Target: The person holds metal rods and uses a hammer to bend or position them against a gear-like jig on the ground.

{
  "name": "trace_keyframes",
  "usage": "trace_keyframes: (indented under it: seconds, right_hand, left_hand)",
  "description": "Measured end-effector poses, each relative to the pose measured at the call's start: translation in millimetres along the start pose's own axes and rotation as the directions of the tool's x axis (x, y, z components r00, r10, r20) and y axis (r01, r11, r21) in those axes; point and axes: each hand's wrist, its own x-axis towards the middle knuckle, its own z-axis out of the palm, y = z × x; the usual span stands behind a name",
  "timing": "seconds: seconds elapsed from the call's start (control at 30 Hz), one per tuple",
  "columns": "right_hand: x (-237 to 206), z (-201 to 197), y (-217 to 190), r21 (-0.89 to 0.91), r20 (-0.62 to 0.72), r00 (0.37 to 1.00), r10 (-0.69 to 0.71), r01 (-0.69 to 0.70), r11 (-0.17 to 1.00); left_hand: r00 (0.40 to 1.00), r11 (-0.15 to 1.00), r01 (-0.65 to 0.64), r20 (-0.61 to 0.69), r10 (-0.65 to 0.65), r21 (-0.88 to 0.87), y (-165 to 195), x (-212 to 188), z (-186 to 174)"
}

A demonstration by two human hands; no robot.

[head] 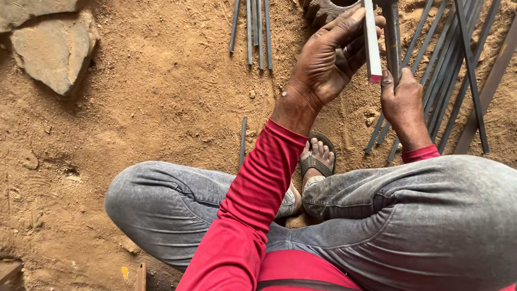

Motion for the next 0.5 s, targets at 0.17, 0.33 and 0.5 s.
trace_keyframes:
  seconds: [0.17,0.33,0.5]
  right_hand:
    - [2,8,18,-0.007,-0.017,1.000,-0.016,0.016,1.000]
    - [17,28,63,0.049,-0.031,0.999,-0.029,0.030,0.998]
    - [38,34,62,-0.060,-0.247,0.908,-0.338,0.334,0.941]
  left_hand:
    - [0.999,1.000,-0.015,-0.031,0.016,0.020,-4,3,-5]
    - [0.998,0.999,0.019,-0.062,-0.017,0.032,-8,2,-19]
    - [0.924,0.886,0.289,-0.349,-0.158,0.362,7,-1,-43]
